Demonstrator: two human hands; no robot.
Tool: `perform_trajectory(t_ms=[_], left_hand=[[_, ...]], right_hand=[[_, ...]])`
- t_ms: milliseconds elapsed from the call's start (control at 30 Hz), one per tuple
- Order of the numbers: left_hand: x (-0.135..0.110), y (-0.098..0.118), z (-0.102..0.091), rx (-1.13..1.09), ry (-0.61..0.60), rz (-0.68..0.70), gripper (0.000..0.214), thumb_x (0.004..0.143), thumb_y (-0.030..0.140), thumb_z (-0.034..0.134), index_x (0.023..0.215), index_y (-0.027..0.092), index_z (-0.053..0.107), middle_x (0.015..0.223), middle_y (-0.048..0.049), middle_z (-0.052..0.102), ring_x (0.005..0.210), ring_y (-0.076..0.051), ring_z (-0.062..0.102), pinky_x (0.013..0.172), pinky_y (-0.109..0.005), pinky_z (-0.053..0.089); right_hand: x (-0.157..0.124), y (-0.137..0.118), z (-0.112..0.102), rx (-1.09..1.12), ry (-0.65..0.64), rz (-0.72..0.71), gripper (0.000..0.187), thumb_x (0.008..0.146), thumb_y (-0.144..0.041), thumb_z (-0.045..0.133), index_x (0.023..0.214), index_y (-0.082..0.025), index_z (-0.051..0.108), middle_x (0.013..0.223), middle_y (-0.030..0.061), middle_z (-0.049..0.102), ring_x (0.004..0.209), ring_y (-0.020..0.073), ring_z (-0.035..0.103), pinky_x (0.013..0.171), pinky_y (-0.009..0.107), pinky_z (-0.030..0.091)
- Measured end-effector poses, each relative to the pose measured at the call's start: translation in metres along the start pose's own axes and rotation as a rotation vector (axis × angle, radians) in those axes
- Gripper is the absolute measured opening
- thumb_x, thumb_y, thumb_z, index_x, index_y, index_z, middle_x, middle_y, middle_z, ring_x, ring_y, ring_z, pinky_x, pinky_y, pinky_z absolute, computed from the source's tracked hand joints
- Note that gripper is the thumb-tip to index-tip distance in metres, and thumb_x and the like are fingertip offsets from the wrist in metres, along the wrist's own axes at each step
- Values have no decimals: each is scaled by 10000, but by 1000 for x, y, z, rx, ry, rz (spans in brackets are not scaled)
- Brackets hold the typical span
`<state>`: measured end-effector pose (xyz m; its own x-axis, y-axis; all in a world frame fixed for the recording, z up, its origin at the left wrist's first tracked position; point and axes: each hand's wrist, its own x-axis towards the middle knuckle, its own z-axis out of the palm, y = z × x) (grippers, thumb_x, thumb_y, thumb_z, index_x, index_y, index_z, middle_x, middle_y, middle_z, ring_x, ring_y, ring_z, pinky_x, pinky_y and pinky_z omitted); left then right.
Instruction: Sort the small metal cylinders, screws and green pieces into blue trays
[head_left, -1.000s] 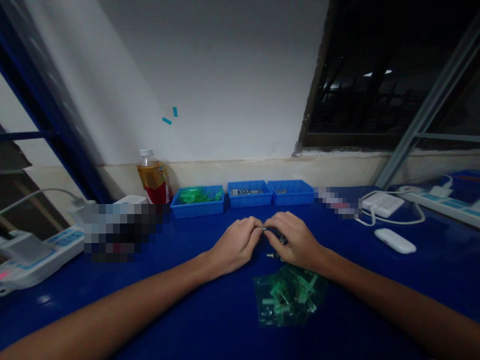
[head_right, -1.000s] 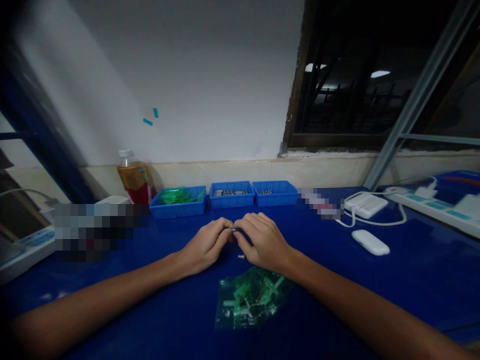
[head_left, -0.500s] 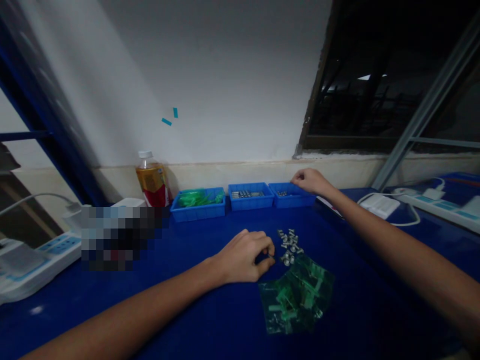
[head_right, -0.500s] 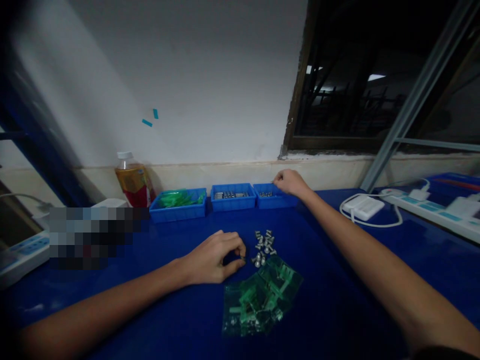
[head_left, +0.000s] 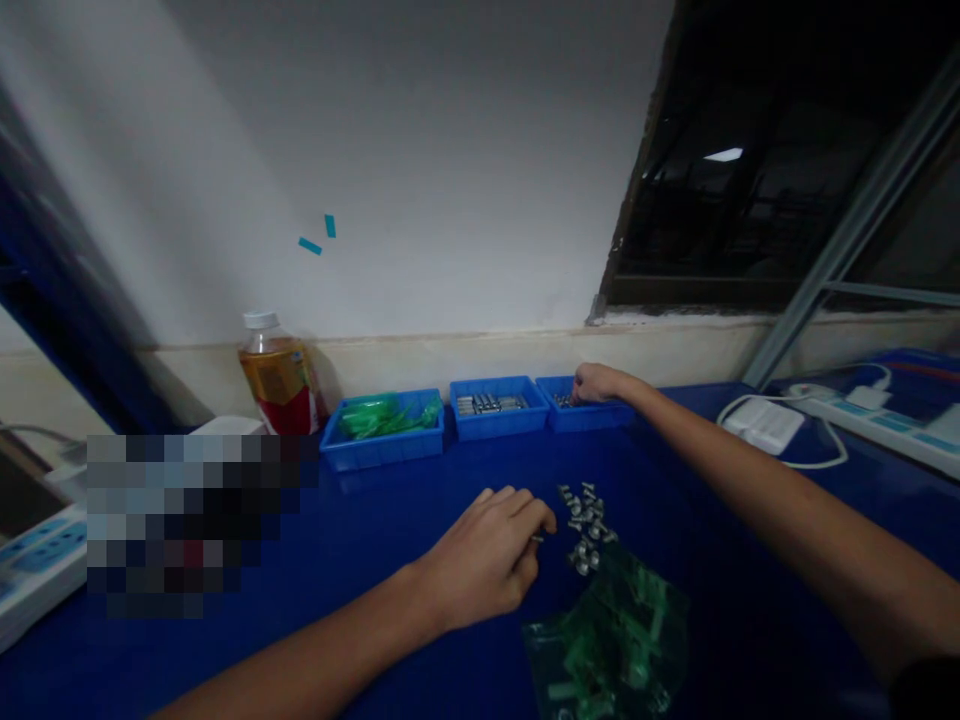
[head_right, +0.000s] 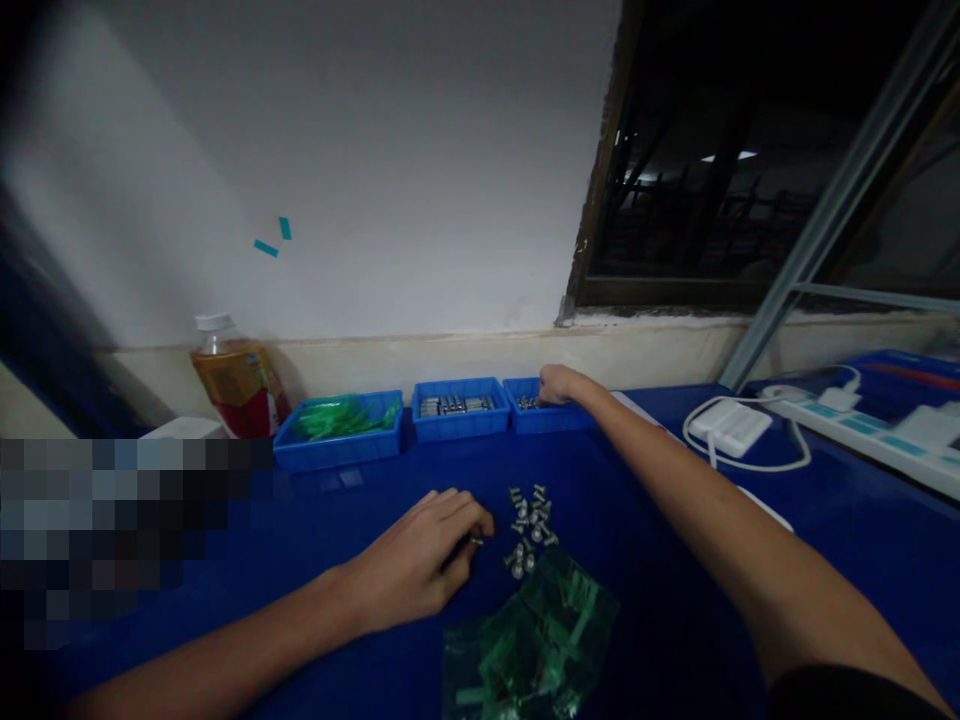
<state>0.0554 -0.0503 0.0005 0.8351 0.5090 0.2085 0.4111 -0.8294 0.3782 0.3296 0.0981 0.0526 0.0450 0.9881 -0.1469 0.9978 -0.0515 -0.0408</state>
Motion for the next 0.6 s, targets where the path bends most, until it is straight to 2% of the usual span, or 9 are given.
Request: perform_trajectory(t_ms=[200,300,367,467,533,600], left_hand=[[-1,-3,1,-29,40,20,310,862,108,381,1143,227,432,1053,-48,554,945,-200,520,894,-428,396],[-1,-5,2,-59,91,59,291,868,107,384,1137,205,434,1045,-63,545,934,-195,510,857,-382,425],[-1,-7,4,-112,137,86,281,867,102,391,1129,190,440,1027,-68,540,933,-188,507,825,-341,440],[2,-12,7,-229,249,60,272,856,101,428,1115,181,454,975,-56,536,901,-166,519,802,-304,444],[5,-15,8,-335,339,-7,253,848,110,457,1093,172,463,941,-46,539,857,-152,532,783,-292,447],[8,-18,9,-469,416,-73,225,855,135,464,1078,161,458,918,-44,542,820,-142,540,758,-284,454]], right_hand=[[2,-6,9,-17,12,-2,151,694,-225,672,784,-130,745,846,98,724,789,201,654,606,211,427],[0,-8,6,-23,56,-2,126,681,-242,691,735,-138,737,782,89,720,742,195,651,584,213,417],[-7,-9,0,-25,128,-3,150,702,-273,681,737,-135,726,769,97,713,734,198,645,593,223,414],[-35,-18,-3,-12,314,-12,283,842,-350,526,897,-128,692,874,118,697,801,202,625,656,252,411],[-66,-30,6,41,438,-76,330,907,-359,405,949,-146,654,865,94,678,781,183,605,669,263,407],[-102,-47,23,215,564,-303,271,904,-326,419,869,-162,631,731,46,639,672,154,573,638,261,404]])
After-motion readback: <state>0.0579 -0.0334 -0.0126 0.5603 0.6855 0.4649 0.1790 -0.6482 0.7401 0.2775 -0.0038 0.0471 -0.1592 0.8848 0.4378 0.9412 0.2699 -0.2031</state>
